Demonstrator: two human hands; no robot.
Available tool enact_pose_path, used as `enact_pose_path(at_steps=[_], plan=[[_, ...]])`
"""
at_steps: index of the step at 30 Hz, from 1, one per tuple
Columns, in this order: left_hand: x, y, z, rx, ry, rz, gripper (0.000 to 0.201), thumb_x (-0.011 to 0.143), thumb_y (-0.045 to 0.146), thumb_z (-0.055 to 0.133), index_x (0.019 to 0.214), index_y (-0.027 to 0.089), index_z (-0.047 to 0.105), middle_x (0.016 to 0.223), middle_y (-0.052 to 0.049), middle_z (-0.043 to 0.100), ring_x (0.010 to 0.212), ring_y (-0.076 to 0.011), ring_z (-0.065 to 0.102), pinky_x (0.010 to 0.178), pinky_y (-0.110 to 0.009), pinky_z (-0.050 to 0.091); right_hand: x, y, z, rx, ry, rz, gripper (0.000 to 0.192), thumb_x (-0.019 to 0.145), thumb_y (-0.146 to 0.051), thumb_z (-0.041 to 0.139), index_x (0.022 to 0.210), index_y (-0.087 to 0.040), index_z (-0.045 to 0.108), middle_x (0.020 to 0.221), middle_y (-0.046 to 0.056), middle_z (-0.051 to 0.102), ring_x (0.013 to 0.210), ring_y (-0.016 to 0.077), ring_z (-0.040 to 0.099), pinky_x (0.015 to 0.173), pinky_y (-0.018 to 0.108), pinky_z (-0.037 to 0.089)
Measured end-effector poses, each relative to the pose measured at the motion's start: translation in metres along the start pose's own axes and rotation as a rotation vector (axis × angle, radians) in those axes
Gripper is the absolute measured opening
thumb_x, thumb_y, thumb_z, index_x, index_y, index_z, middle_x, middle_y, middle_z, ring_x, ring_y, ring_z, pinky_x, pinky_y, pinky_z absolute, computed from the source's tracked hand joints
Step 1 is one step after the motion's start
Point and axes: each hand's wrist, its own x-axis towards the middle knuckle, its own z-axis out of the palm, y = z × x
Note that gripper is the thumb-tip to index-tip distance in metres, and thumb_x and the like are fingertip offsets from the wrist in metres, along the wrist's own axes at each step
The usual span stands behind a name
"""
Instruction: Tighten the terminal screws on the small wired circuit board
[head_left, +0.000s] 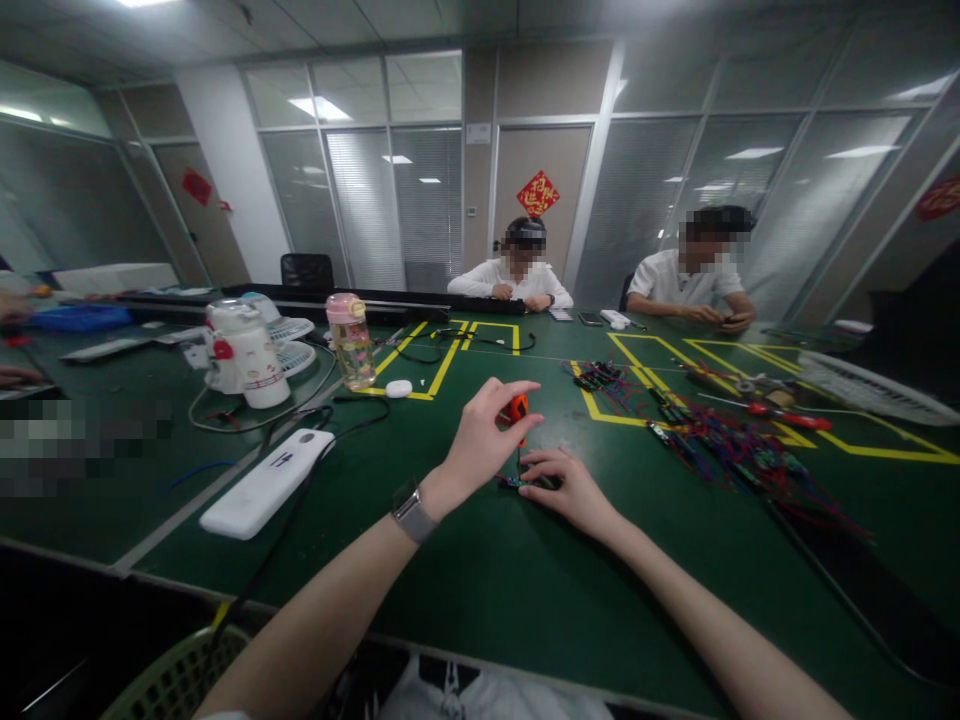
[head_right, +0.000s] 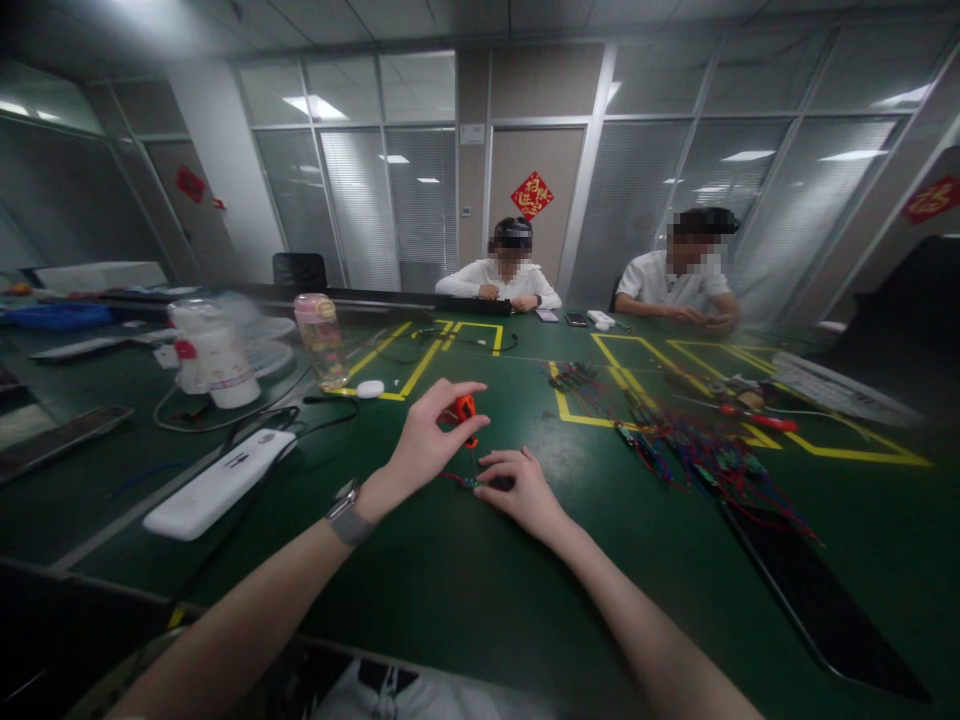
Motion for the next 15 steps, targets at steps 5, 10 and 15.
enact_pose_path(at_steps=[5,10,15], plan=[[0.0002,0.0002,-0.0008,-0.073,-0.1,0.028,0.048,0.091,0.013,0.051,0.137,0.026,0.045,0.105,-0.004,0.059,0.087,-0.0127,0.06,0.072,-0.022,0.054,-0.0002,-0.0004,-0.0003,-0.004,0.003,0.0,0.011,0.071,-0.032,0.074,0.079,-0.025,0.076,0.11,0.007,0.072,0.111,0.0285,0.062,0.111,0.061,0.017],[-0.0022,-0.0006,-0.0037,0.311,0.111,0.063,0.026,0.081,0.031,0.069,0.106,0.021,0.066,0.084,0.0,0.052,0.071,-0.0133,0.055,0.068,-0.027,0.052,-0.0005,-0.0025,-0.0013,0.005,-0.006,0.004,0.011,0.072,-0.033,0.073,0.079,-0.025,0.076,0.111,0.007,0.072,0.114,0.0286,0.06,0.111,0.061,0.016],[0.0001,0.0,-0.0081,0.208,-0.04,0.124,0.039,0.094,0.025,0.05,0.132,0.022,0.049,0.108,-0.007,0.059,0.097,-0.0191,0.06,0.087,-0.035,0.051,-0.0007,-0.0004,-0.0013,0.003,-0.014,0.002,0.013,0.073,-0.035,0.072,0.08,-0.025,0.076,0.113,0.007,0.071,0.114,0.0286,0.059,0.111,0.061,0.015]])
